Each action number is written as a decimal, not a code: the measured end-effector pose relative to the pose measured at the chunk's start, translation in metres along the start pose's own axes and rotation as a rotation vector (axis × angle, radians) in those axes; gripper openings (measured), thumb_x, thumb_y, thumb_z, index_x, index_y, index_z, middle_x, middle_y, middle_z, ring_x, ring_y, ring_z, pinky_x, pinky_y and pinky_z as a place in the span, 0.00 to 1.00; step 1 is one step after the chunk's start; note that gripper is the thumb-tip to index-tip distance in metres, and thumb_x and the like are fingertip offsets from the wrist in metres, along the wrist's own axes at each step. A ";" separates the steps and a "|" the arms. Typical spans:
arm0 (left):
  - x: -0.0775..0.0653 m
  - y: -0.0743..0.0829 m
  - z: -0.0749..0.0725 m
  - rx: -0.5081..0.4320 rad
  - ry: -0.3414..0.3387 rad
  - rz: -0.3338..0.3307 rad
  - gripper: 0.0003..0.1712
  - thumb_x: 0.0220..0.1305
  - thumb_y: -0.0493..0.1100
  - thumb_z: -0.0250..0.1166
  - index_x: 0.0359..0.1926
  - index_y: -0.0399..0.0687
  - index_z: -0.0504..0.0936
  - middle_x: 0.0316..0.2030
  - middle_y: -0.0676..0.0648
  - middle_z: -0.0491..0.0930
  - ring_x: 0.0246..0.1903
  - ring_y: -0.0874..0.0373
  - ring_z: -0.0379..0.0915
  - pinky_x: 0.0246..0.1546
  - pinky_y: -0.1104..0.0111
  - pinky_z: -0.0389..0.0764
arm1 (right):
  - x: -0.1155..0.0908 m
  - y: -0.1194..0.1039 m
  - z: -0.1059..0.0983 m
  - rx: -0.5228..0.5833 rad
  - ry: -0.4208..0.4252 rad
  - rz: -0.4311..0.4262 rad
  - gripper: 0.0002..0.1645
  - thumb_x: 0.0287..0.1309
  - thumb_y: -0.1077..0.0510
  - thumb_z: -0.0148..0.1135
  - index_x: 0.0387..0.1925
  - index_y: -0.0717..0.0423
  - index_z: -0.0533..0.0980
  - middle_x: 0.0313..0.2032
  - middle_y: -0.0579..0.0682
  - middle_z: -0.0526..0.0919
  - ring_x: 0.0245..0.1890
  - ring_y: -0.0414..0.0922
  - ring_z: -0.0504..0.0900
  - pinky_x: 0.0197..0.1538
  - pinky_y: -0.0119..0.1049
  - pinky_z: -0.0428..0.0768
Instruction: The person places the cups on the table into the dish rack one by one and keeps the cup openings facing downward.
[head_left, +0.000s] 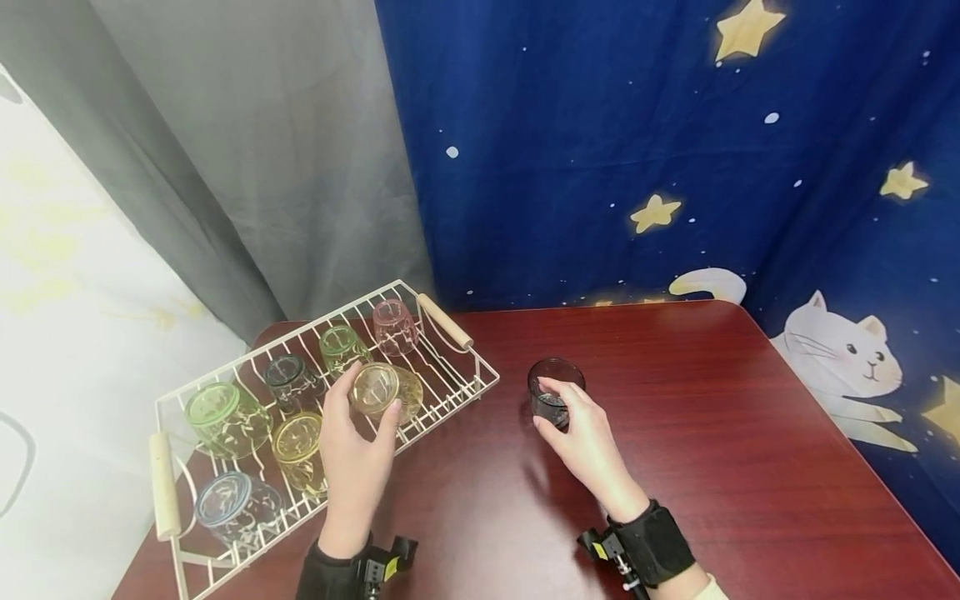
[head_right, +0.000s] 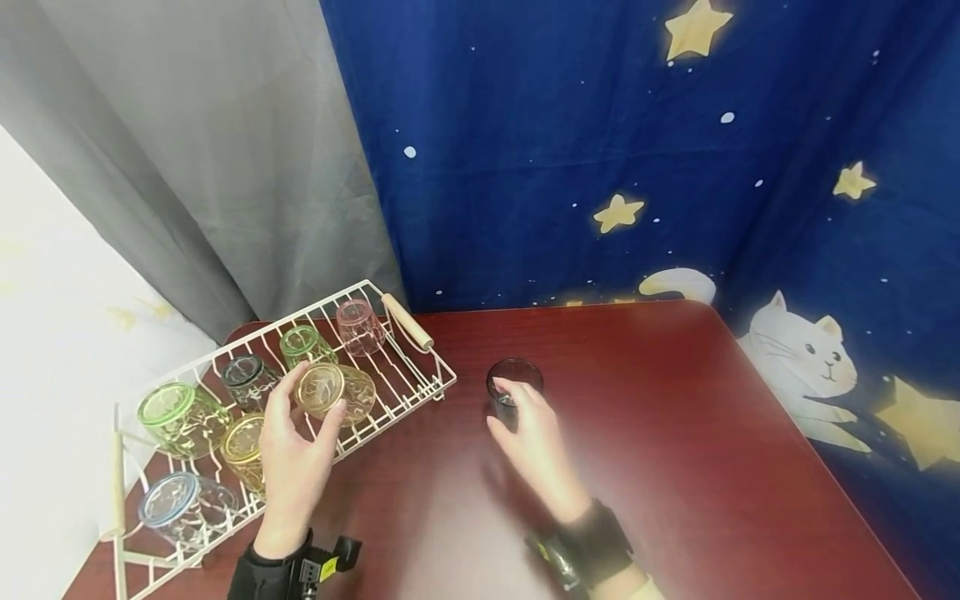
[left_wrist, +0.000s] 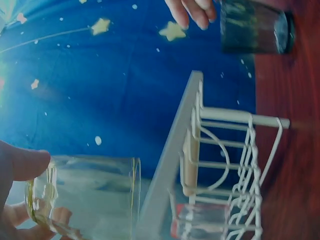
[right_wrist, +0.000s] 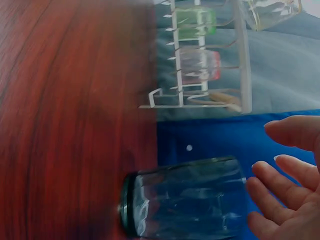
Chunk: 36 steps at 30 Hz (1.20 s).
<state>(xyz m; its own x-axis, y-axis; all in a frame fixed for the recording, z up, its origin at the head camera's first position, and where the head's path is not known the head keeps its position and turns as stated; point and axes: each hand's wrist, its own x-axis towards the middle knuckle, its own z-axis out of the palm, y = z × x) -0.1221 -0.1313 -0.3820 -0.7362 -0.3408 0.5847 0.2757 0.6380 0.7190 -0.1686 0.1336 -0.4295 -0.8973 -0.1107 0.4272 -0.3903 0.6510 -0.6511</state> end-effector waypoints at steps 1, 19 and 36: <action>0.000 -0.002 0.000 0.010 0.008 -0.002 0.38 0.56 0.36 0.70 0.67 0.46 0.67 0.63 0.43 0.73 0.65 0.48 0.67 0.63 0.55 0.68 | 0.000 0.002 0.001 -0.013 -0.005 -0.001 0.32 0.47 0.62 0.72 0.58 0.54 0.75 0.55 0.52 0.82 0.56 0.52 0.81 0.56 0.49 0.80; 0.001 -0.018 0.002 0.153 -0.070 -0.165 0.37 0.58 0.42 0.69 0.67 0.39 0.66 0.63 0.36 0.71 0.65 0.41 0.63 0.68 0.48 0.62 | 0.003 0.014 0.014 -0.362 -0.054 -0.125 0.27 0.49 0.61 0.72 0.54 0.55 0.79 0.48 0.52 0.84 0.52 0.53 0.81 0.60 0.50 0.76; 0.005 -0.024 0.006 0.320 -0.305 -0.227 0.37 0.61 0.43 0.65 0.67 0.32 0.64 0.63 0.31 0.68 0.65 0.36 0.64 0.67 0.46 0.67 | 0.003 0.017 0.014 -0.400 0.007 -0.175 0.21 0.48 0.66 0.70 0.46 0.51 0.83 0.39 0.49 0.88 0.43 0.49 0.85 0.58 0.45 0.77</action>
<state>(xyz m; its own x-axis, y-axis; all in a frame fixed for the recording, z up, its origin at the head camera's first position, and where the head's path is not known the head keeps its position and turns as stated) -0.1356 -0.1444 -0.3984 -0.9161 -0.3089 0.2556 -0.0811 0.7671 0.6364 -0.1807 0.1340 -0.4475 -0.8229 -0.2410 0.5146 -0.4244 0.8629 -0.2745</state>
